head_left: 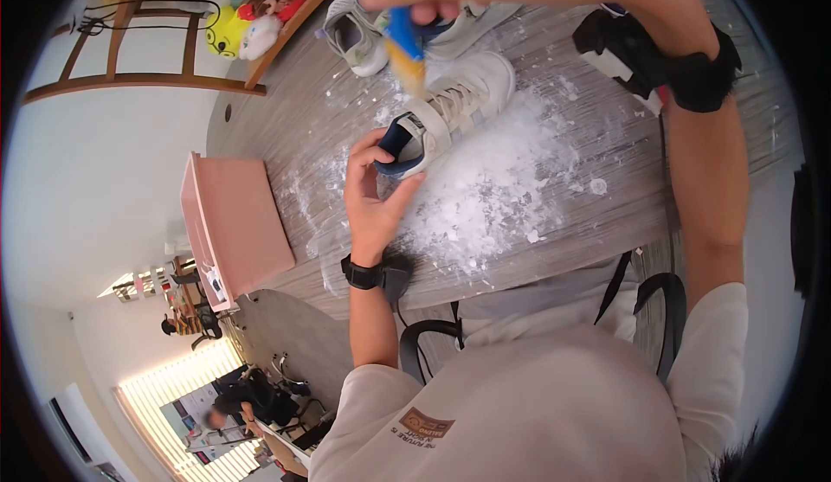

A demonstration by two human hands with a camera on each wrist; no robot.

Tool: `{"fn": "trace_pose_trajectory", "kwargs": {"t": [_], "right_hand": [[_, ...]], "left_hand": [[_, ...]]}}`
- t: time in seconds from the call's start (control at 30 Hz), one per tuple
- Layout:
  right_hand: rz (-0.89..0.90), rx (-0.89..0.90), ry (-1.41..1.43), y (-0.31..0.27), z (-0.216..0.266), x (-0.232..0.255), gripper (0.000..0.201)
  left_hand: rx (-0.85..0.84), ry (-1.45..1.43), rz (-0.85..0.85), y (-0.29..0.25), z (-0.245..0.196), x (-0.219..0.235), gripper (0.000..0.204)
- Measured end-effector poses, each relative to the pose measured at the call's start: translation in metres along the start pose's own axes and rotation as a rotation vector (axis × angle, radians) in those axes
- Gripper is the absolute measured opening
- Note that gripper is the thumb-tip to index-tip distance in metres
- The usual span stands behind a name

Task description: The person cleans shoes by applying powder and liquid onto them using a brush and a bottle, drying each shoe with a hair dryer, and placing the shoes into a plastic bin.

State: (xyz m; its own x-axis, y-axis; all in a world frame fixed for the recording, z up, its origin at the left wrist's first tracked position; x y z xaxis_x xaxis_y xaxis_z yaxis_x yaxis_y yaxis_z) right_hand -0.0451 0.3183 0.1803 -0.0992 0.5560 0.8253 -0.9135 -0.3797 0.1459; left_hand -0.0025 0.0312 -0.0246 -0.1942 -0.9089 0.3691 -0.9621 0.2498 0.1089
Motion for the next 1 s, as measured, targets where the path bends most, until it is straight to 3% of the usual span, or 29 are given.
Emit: {"fn": "trace_pose_trajectory", "kwargs": {"t": [0.07,0.1,0.2,0.23,0.3,0.43,0.53,0.63,0.73,0.83,0.9,1.0], "right_hand": [[0.122,-0.016,0.048,0.005,0.003,0.001,0.043],[0.144,0.083,0.079,0.003,-0.007,0.002,0.043],[-0.062,0.265,0.018,0.003,-0.022,-0.007,0.043],[-0.228,0.343,-0.045,0.001,-0.027,-0.018,0.042],[-0.254,0.322,-0.019,-0.004,-0.035,-0.017,0.042],[0.121,0.004,0.038,0.003,0.003,0.001,0.042],[0.130,0.107,0.014,0.005,-0.005,0.002,0.042],[-0.219,0.288,-0.121,-0.007,-0.030,-0.011,0.041],[-0.402,0.318,-0.208,-0.015,-0.036,-0.015,0.040],[-0.165,0.192,-0.106,-0.003,-0.025,0.001,0.039],[-0.028,0.240,0.015,0.001,-0.022,0.003,0.038],[-0.007,0.439,0.137,0.000,-0.026,-0.006,0.036]], "left_hand": [[0.022,-0.034,-0.013,0.000,0.000,0.002,0.047],[0.020,-0.033,-0.022,0.001,-0.002,0.002,0.047],[0.015,-0.025,-0.045,0.001,-0.006,0.003,0.047],[0.005,-0.023,-0.041,0.002,-0.004,0.005,0.048],[0.014,-0.068,-0.035,0.004,0.001,0.004,0.049],[0.084,-0.167,-0.066,0.003,0.005,0.003,0.046],[0.107,-0.172,-0.102,0.003,0.007,0.006,0.045],[0.123,-0.184,-0.106,0.003,0.007,0.009,0.045],[0.155,-0.238,-0.083,0.002,0.005,0.004,0.045],[0.142,-0.228,-0.091,0.003,0.003,0.005,0.045],[0.151,-0.216,-0.104,0.001,0.005,0.008,0.043],[0.196,-0.250,-0.105,0.003,0.007,0.010,0.040]]}}
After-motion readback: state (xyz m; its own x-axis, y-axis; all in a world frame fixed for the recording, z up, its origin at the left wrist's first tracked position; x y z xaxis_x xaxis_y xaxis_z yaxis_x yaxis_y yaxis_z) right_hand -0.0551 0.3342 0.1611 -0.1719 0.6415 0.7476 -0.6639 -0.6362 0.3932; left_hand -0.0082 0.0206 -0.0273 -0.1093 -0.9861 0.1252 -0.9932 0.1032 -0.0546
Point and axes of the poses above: each hand's wrist, its own y-axis towards the middle knuckle, its own x-axis out of the back of the hand, z = x × y, the point moved 2 cm from there along y, towards the middle knuckle, and after that the axes turned 11 degrees about x, right-handed, at the moved point
